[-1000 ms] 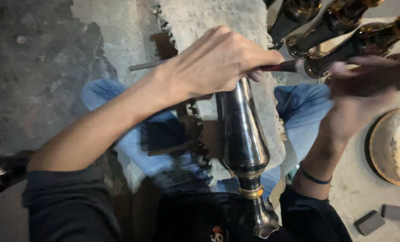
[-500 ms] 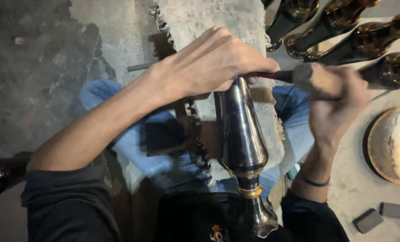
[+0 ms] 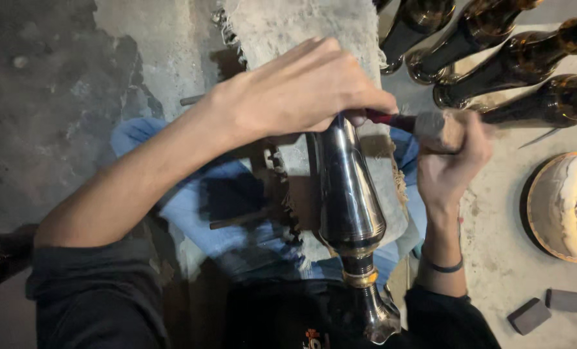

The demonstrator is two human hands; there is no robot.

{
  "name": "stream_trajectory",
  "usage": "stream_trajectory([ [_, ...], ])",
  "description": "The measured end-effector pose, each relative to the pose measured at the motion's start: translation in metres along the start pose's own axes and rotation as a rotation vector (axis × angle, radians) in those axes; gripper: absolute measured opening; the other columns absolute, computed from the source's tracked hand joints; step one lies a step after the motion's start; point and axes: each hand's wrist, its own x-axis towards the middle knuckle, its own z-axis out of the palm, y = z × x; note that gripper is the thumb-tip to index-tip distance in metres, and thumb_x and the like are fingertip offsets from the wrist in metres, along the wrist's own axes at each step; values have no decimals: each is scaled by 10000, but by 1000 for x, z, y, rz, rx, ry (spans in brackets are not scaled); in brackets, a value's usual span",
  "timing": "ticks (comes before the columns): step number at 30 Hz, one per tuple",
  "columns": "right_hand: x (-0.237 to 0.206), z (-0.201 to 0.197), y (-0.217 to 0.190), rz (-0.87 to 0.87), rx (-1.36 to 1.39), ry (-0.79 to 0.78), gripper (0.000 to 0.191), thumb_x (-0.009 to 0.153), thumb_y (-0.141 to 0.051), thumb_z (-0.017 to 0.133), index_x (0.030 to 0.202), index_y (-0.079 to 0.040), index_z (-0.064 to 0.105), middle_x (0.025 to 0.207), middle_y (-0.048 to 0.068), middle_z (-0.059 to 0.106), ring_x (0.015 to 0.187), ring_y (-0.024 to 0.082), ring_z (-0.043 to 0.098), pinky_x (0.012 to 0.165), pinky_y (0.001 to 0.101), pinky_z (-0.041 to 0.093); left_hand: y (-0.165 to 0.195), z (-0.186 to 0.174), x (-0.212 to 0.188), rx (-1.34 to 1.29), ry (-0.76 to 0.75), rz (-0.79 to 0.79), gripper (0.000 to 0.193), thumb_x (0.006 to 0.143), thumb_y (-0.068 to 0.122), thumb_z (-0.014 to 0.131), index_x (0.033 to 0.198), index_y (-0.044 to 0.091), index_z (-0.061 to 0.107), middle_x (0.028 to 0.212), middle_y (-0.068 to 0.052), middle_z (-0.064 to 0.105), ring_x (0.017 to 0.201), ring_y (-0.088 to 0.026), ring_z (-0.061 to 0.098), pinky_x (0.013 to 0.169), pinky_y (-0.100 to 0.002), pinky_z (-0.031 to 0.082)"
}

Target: The person sits cross-legged on the floor with a brass vase held upright on a cloth-covered form. They hold a punch against the vase's surface and repeatedly strike it with a wooden mallet, working around the neck and body to decorate the metal, then set the punch down and pick up a phone at the end.

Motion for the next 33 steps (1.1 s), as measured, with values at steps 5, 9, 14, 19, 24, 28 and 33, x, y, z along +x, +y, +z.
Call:
stream_trajectory([
  [5,21,-9,-11,311,479,170,281,1022,10,810,1175,-20,576,1051,84,615,919,194,620,831,328,544,-3,8,-8,-88,31,-22,435,848,-100,698,1221,122,722,946,-106,780,735,-257,748,652,-342,608],
  [9,34,-16,-23,368,800,364,339,895,49,724,1148,-118,574,1036,47,644,854,190,629,755,333,527,-2,14,-18,-25,63,-2,453,865,-75,699,1268,129,727,954,-103,781,718,-253,742,649,-341,611],
  [14,40,-34,-25,154,395,180,312,973,108,663,1189,-89,553,1040,71,633,832,199,603,741,317,483,-7,27,-33,-104,85,-72,432,931,-48,687,1322,132,725,941,-73,790,708,-236,743,653,-344,611],
  [19,49,-39,-26,-38,392,91,276,994,81,685,1202,-40,551,993,77,585,866,195,561,790,313,450,-8,39,-46,-70,266,-1,347,1030,55,707,1358,165,686,1134,-77,782,960,-230,780,833,-316,640],
  [24,52,-53,-31,237,582,237,199,916,63,706,1100,2,662,940,124,615,786,245,532,725,357,387,-4,42,-51,-89,320,-38,342,985,92,731,1324,128,702,1053,-73,782,916,-236,777,815,-348,647],
  [28,40,-52,-34,-128,-26,-219,311,691,71,673,996,16,669,917,166,658,852,342,615,778,415,436,-5,38,-54,-110,360,-34,316,991,115,744,1303,111,697,1081,-88,775,902,-228,770,815,-349,652],
  [33,12,-46,-35,391,339,-382,200,879,-32,775,1041,8,665,919,90,675,845,162,679,750,272,504,38,53,-56,-322,596,-218,181,1018,143,613,1159,54,683,1005,-89,787,798,-164,771,675,-281,654],
])
